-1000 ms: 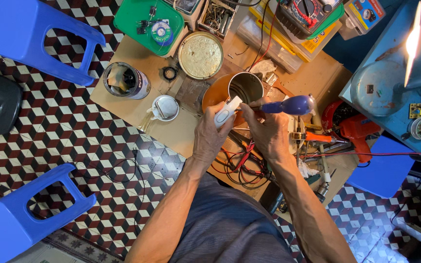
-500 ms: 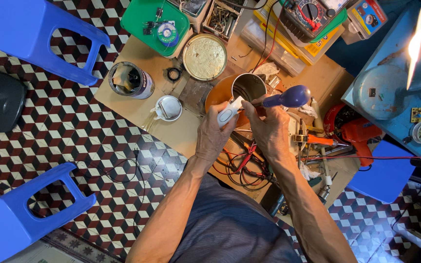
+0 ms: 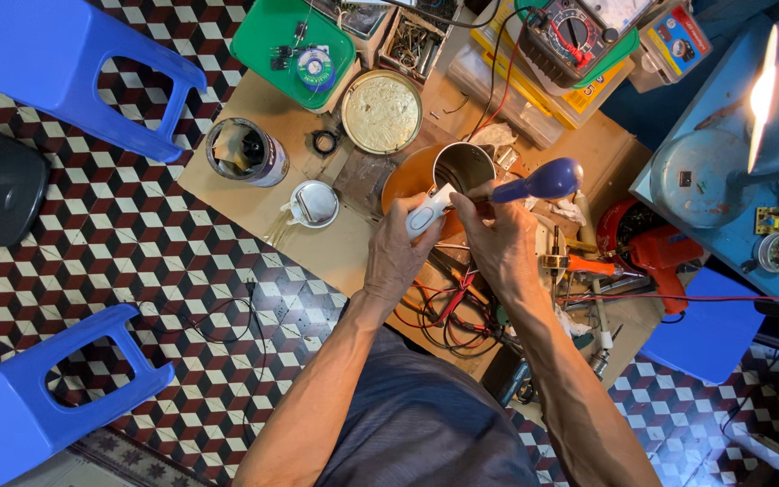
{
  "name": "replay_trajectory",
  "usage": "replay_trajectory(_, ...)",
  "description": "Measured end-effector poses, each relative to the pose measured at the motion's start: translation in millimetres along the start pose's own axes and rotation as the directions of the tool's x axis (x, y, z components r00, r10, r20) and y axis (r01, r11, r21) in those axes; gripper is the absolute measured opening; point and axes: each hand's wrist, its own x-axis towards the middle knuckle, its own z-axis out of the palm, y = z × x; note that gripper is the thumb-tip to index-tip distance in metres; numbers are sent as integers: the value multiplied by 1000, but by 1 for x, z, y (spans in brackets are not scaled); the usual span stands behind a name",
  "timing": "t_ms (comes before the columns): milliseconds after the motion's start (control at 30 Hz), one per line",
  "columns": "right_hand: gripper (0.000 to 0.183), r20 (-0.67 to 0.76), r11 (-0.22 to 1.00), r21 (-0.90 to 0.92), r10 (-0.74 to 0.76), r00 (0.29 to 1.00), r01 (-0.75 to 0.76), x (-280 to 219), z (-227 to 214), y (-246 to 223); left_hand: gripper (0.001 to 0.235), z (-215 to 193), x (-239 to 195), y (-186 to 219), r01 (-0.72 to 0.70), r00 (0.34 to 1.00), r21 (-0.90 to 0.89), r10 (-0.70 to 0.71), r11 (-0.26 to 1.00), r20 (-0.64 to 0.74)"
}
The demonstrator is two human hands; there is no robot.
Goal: The person assembles an orange electric kettle by attaching a white plastic handle to the kettle body. They use a cordless drill to drive screws into the handle and kettle, and a screwdriver to tighten additional screws. The person repeatedly positions and secures the handle throughout the clip.
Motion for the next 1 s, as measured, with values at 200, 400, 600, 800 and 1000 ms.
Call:
replay_trajectory(200,15,8,996,22,-84,996,84,-5,-7,3,38,2,1,-5,21,1000,8,-21,1000,3)
replay_trajectory(400,16,-120,1000,-11,-4,993,2,-7,9,4,38,2,0,-3,-9,1000,4,9,1000,0)
replay_trajectory(600,16,-141,997,-71,-16,990,6,-10,7,-7,37,0,-5,0,-64,998,3,64,998,-25)
replay_trajectory(800,13,-2,989,-57,-137,991,137,-15,-4,-11,38,0,-8,-2,33,999,16,-33,999,13)
replay_trajectory(1000,12,-103,992,-87,-101,990,93,-20,9,-5,41,-3,-9,-5,74,997,-4,-74,997,35)
